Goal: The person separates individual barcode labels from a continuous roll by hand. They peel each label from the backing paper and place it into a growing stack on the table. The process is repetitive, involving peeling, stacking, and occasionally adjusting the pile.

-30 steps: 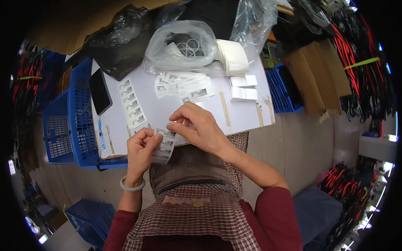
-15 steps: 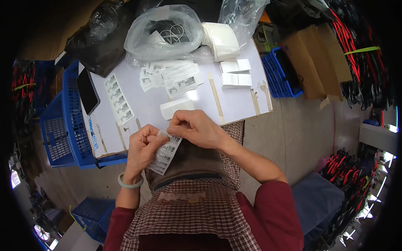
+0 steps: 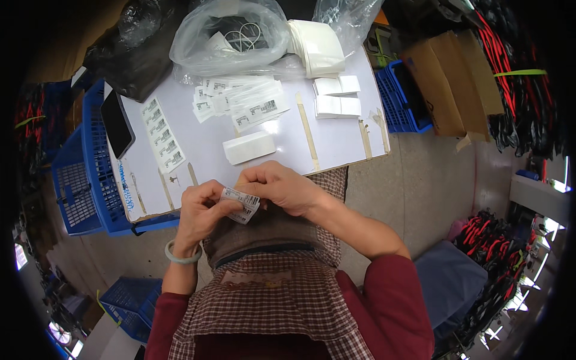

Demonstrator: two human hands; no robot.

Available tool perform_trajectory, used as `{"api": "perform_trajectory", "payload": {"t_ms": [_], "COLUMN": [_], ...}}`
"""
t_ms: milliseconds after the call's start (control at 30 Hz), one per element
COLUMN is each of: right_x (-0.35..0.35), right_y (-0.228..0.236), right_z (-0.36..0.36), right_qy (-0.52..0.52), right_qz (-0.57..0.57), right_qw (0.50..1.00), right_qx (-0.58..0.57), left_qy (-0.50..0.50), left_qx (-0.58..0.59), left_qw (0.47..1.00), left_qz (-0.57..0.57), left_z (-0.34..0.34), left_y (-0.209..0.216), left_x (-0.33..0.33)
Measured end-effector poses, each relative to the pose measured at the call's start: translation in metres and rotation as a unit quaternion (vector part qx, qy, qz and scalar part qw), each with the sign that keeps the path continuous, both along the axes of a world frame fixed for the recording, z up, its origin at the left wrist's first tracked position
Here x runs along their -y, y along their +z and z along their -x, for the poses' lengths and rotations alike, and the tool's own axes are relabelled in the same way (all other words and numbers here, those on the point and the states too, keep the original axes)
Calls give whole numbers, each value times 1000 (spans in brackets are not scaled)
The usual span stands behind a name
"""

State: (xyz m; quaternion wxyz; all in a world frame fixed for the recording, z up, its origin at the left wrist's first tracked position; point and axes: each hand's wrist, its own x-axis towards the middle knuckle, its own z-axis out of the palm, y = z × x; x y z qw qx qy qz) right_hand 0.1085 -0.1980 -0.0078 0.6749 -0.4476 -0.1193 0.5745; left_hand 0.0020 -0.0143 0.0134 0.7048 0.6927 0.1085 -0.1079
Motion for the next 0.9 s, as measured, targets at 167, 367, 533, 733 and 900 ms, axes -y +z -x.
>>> {"api": "perform_trajectory", "payload": {"t_ms": [167,367,533,733,900], "right_x": [-2,12,10,13,-10], "right_y": [4,11,13,10,16], "right_z": [-1,7,20,-26,-35], "right_qy": [-30,-214,-182,-205,-112], "right_qz": [59,109,69,147,229], "right_qw": [993,885,840,914,919], "right_qx": [93,398,507,319,302], "left_qy": [137,119,105,129,-45], "left_qx": [-23,-9,-24,-119,-96], "left_qw": [986,989,991,984,971], "left_qz": [94,89,76,24,-214], "left_z": [5,11,11,-1,-40], "left_y": [1,2,7,-8,-16], "left_x": [19,22,23,-10,-34]}}
